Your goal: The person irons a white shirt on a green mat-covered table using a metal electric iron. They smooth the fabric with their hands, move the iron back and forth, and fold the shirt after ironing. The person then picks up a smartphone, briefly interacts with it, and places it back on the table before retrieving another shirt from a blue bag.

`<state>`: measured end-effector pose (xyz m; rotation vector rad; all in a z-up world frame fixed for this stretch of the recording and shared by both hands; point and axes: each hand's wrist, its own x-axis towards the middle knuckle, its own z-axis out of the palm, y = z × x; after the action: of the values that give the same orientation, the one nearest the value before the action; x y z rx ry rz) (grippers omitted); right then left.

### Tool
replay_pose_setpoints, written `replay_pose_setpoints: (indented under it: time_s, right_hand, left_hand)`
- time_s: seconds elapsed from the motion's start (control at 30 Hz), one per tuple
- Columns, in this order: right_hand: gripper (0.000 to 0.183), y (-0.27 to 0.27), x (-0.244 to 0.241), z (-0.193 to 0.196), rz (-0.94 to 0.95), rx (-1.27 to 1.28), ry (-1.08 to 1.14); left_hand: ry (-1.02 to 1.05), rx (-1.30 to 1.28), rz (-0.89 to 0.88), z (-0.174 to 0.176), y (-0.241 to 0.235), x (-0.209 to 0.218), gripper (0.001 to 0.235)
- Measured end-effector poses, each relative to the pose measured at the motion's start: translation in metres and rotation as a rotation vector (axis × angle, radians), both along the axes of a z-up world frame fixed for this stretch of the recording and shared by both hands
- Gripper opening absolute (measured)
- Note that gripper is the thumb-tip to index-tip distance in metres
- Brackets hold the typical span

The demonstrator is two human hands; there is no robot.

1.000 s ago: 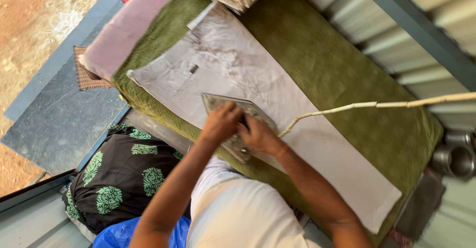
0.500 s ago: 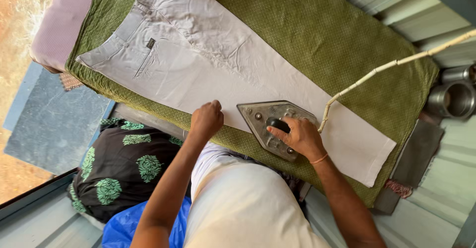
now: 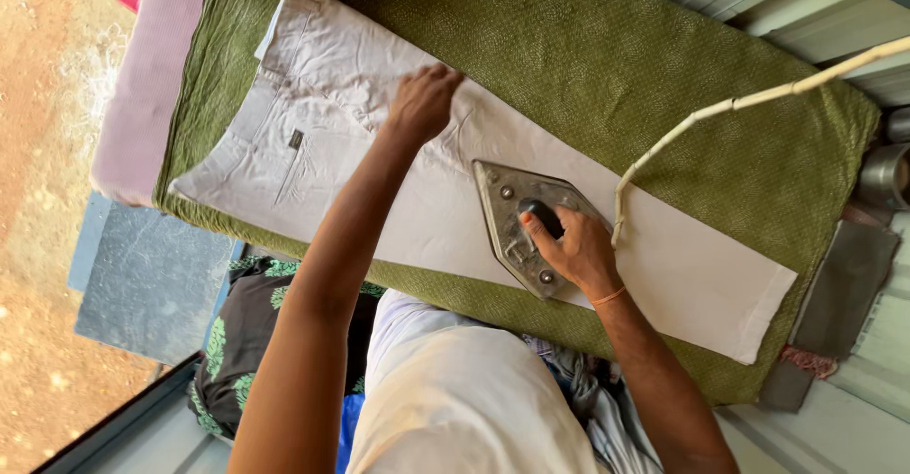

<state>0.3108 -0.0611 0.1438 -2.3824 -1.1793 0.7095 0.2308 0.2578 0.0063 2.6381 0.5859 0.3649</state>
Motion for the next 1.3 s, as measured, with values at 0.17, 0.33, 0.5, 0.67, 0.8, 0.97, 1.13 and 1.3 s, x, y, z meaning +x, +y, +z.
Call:
replay_pose_setpoints:
  time_s: [0.17, 0.33, 0.5, 0.67, 0.8, 0.97, 1.13, 1.3]
  right_hand:
    - [0.06, 0.035, 0.0, 0.016, 0.072, 0.023, 0.032]
    - [0.059, 0.068, -0.002, 0.017, 0.08, 0.036, 0.004]
    - [0.061, 0.1, 0.001, 0.008, 0.0, -0.017, 0.111]
    - [0.067, 0.132, 0.003, 0.0, -0.012, -0.001, 0.013]
    - [0.068, 0.155, 0.007, -0.01, -0.067, 0.041, -0.004]
    - [0.066, 0.188, 0.01, -0.01, -0.1, 0.098, 0.032]
    - [0.064, 0.215, 0.018, -0.005, -0.107, 0.016, -0.033]
    - [0.052, 0.175, 0.009, -0.023, -0.014, 0.613, -0.259]
  left_hand:
    - [0.348, 0.068, -0.079, 0.006, 0.036, 0.031, 0.023]
    - [0.273, 0.084, -0.187, -0.027, 0.053, 0.04, 0.028]
    - [0.517, -0.112, -0.231, -0.007, 0.061, 0.042, 0.027]
    - [0.409, 0.086, -0.251, -0.005, 0.087, 0.034, 0.028]
    - [-0.036, 0.151, 0.192, -0.02, 0.069, 0.004, 0.032]
    - [-0.151, -0.216, 0.407, 0.003, -0.064, -0.09, 0.057]
    - [0.42, -0.376, 0.371, 0.027, -0.123, -0.16, 0.087]
    - [0.187, -0.106, 0.791, 0.003, -0.116, -0.199, 0.094]
